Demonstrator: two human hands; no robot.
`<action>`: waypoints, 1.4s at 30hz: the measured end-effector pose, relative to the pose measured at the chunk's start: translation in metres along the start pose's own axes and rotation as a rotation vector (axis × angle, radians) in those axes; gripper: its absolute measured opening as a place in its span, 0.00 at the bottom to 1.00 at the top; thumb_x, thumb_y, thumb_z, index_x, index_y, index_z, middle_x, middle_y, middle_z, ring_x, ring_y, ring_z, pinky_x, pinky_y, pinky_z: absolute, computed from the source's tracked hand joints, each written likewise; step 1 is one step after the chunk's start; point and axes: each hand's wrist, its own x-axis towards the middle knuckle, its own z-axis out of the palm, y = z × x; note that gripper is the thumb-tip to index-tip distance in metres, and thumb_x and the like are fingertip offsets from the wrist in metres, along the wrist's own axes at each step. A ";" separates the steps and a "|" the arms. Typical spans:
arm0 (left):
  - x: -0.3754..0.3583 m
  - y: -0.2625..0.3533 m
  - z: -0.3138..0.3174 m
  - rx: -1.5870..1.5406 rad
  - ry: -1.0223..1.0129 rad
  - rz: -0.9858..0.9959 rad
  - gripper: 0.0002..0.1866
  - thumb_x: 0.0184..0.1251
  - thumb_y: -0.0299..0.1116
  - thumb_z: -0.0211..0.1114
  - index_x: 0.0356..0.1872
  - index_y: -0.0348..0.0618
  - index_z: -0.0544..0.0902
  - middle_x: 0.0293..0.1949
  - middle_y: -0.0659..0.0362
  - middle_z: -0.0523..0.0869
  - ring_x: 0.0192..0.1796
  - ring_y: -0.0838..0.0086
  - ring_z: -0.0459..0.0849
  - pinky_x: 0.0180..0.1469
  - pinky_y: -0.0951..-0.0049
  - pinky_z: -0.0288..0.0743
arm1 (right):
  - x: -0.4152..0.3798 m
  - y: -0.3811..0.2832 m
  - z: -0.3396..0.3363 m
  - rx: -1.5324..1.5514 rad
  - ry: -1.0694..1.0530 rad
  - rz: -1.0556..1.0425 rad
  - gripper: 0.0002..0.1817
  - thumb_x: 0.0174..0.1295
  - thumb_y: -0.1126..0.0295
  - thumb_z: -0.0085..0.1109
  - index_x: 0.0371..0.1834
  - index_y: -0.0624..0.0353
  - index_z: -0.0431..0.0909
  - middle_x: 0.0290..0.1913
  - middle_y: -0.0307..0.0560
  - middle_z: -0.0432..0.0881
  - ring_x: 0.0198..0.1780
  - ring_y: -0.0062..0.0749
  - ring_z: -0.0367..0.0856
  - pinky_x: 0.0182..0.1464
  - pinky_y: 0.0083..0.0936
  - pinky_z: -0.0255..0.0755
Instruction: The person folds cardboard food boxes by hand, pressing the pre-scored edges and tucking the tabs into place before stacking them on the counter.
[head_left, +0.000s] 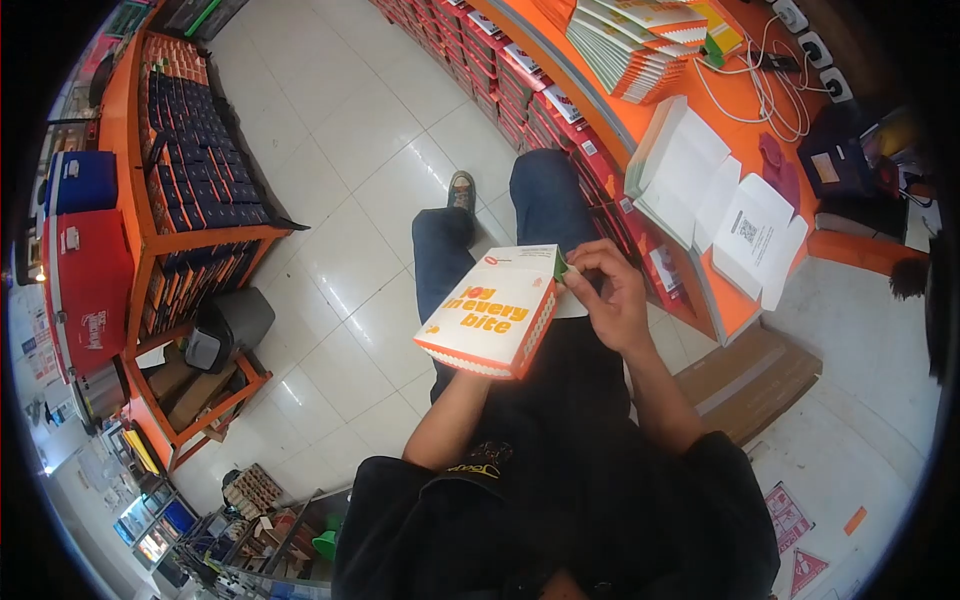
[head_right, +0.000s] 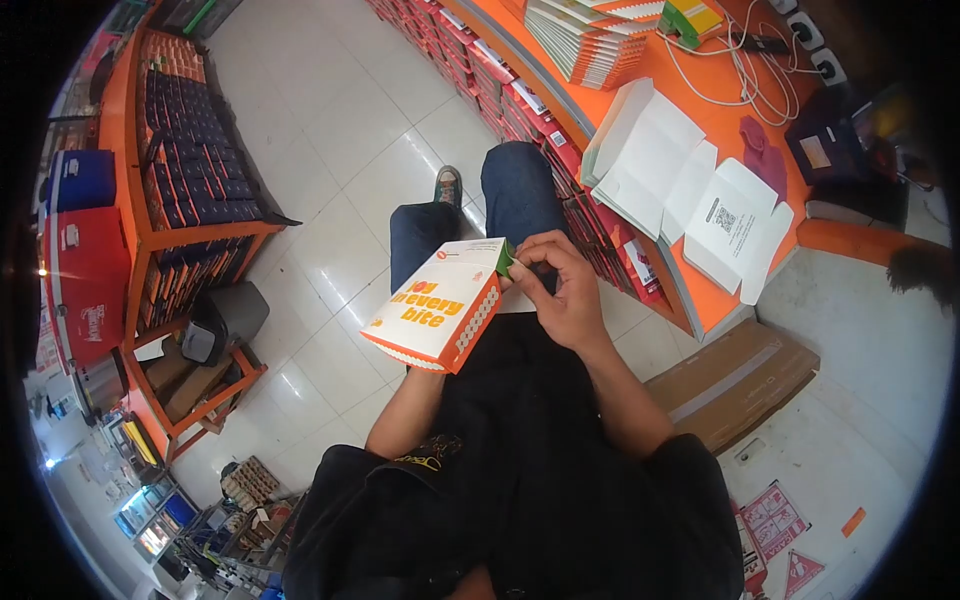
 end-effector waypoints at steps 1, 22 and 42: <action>-0.001 0.000 0.000 0.000 0.002 -0.001 0.45 0.74 0.69 0.35 0.80 0.52 0.38 0.81 0.47 0.36 0.82 0.53 0.40 0.79 0.49 0.48 | 0.000 0.004 0.000 0.090 -0.027 0.017 0.03 0.62 0.76 0.66 0.37 0.63 0.82 0.42 0.43 0.79 0.43 0.24 0.79 0.44 0.21 0.71; -0.024 0.024 -0.009 0.485 0.062 0.225 0.36 0.78 0.56 0.44 0.78 0.45 0.52 0.78 0.47 0.53 0.78 0.50 0.57 0.76 0.51 0.57 | -0.011 0.001 0.008 0.145 0.059 0.173 0.03 0.65 0.77 0.64 0.35 0.66 0.84 0.44 0.47 0.84 0.42 0.24 0.82 0.45 0.20 0.74; 0.048 -0.120 0.091 2.924 0.459 1.267 0.48 0.41 0.35 0.85 0.67 0.34 0.68 0.56 0.49 0.78 0.62 0.55 0.76 0.64 0.60 0.70 | 0.007 0.012 -0.014 -0.291 -0.107 -0.073 0.13 0.45 0.75 0.69 0.23 0.62 0.71 0.23 0.46 0.75 0.23 0.31 0.77 0.27 0.29 0.70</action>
